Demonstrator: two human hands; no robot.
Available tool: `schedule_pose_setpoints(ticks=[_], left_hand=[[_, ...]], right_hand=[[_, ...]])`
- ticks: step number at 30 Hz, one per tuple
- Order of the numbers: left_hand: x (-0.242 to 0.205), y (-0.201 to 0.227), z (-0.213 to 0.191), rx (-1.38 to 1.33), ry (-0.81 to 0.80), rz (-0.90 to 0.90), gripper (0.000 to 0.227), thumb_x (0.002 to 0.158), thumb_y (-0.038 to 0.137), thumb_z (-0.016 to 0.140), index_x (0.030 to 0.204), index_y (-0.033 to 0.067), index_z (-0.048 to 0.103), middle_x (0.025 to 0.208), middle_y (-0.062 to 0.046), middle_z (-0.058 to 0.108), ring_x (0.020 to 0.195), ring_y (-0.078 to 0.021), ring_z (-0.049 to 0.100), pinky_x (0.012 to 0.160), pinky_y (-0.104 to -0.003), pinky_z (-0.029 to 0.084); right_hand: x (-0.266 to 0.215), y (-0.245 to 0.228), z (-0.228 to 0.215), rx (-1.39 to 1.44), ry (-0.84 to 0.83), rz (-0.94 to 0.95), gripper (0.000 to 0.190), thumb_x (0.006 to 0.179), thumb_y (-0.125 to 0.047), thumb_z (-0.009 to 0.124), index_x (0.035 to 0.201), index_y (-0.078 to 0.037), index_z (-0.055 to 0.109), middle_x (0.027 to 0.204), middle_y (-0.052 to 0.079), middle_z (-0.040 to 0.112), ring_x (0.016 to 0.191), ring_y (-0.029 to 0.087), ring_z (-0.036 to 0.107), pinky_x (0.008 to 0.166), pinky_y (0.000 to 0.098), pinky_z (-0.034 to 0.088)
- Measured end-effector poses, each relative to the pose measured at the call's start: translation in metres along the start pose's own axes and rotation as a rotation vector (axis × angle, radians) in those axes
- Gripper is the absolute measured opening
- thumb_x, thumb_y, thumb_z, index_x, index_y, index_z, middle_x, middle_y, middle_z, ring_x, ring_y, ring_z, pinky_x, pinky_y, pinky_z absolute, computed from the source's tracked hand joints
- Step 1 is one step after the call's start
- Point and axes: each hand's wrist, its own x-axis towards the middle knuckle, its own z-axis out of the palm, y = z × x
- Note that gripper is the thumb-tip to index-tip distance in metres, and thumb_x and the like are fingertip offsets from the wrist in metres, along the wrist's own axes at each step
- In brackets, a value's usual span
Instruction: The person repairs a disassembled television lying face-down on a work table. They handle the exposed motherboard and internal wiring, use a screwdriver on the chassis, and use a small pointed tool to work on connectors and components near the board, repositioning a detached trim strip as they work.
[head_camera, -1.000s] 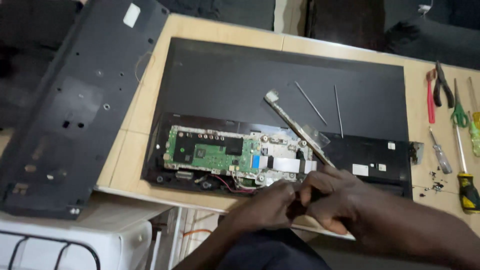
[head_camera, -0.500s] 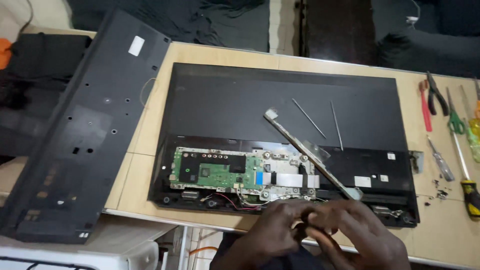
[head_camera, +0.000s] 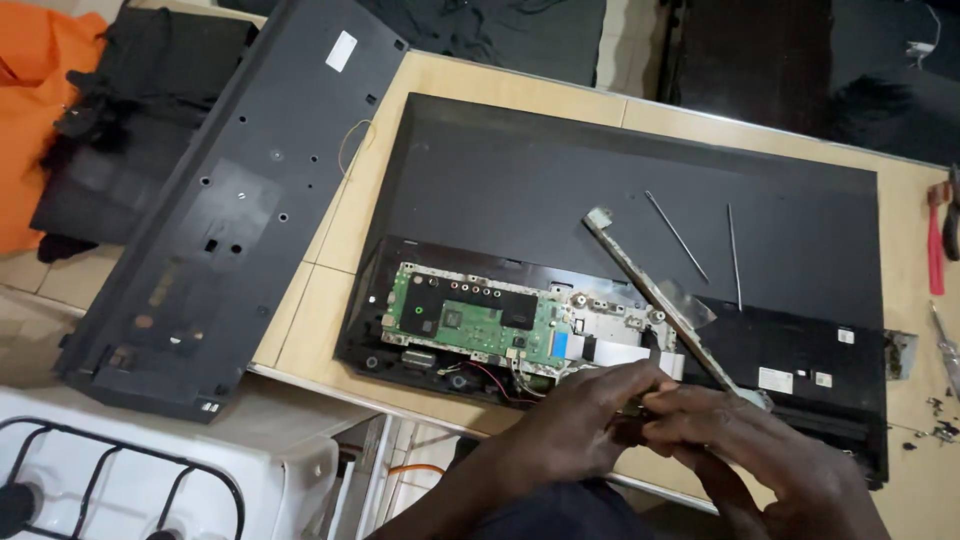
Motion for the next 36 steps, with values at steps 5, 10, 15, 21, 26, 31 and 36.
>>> schedule_pose_setpoints(ticks=[5,10,15,21,26,31,36], left_hand=[[-0.001,-0.003,-0.003,-0.026,0.066,0.040,0.032,0.086,-0.001,0.068,0.112,0.0093,0.052,0.095,-0.010,0.064,0.082,-0.0185,0.055,0.068,-0.034,0.040],[0.000,-0.008,-0.003,0.050,0.060,0.039,0.034,0.088,0.005,0.069,0.115,0.0098,0.049,0.102,-0.013,0.064,0.085,-0.0268,0.060,0.069,-0.039,0.042],[0.001,-0.013,-0.003,0.039,0.030,-0.011,0.046,0.084,-0.004,0.064,0.125,0.0095,0.048,0.106,-0.015,0.065,0.087,-0.0279,0.061,0.068,-0.039,0.042],[0.005,-0.010,-0.004,0.014,0.073,0.044,0.047,0.083,-0.012,0.052,0.124,0.0098,0.050,0.113,-0.016,0.067,0.098,-0.0324,0.066,0.079,-0.036,0.046],[0.006,0.001,-0.011,-0.004,0.083,0.049,0.038,0.088,-0.010,0.062,0.122,0.0072,0.056,0.123,-0.013,0.070,0.112,-0.0299,0.071,0.092,-0.037,0.055],[0.010,0.026,-0.038,-0.181,-0.140,-0.101,0.028,0.092,-0.003,0.069,0.107,0.0118,0.050,0.104,-0.008,0.069,0.081,-0.0207,0.080,0.072,-0.026,0.056],[0.013,0.007,-0.030,-0.120,-0.187,0.008,0.054,0.091,-0.012,0.047,0.139,0.0121,0.056,0.131,-0.012,0.068,0.114,-0.0233,0.068,0.093,-0.032,0.058]], right_hand=[[0.008,-0.007,-0.001,0.082,-0.021,-0.057,0.028,0.086,-0.006,0.066,0.101,-0.018,0.085,0.121,0.001,0.083,0.120,0.014,0.078,0.092,0.0304,0.060],[0.013,-0.007,0.000,0.076,-0.020,-0.040,0.025,0.086,-0.010,0.066,0.099,-0.019,0.086,0.123,0.002,0.083,0.119,0.013,0.078,0.094,0.0279,0.060],[0.012,0.001,0.000,0.108,-0.064,0.007,0.030,0.086,-0.008,0.064,0.106,-0.018,0.084,0.126,0.001,0.082,0.122,0.013,0.078,0.082,0.0270,0.072],[0.007,-0.012,0.010,-0.355,0.091,0.245,0.042,0.080,-0.038,0.077,0.121,-0.033,0.074,0.115,-0.005,0.071,0.102,0.018,0.069,0.081,0.0392,0.058],[0.004,-0.018,0.010,-0.407,0.220,0.241,0.041,0.077,-0.034,0.083,0.117,-0.028,0.078,0.102,-0.002,0.076,0.083,0.017,0.075,0.070,0.0345,0.059],[0.001,-0.004,-0.002,-0.095,0.037,-0.045,0.041,0.087,-0.010,0.066,0.124,-0.026,0.074,0.113,-0.006,0.078,0.098,0.009,0.079,0.075,0.0247,0.056],[-0.003,0.020,-0.012,-0.189,-0.023,-0.072,0.049,0.084,-0.010,0.068,0.130,-0.025,0.070,0.120,-0.005,0.077,0.102,0.012,0.079,0.075,0.0297,0.061]])
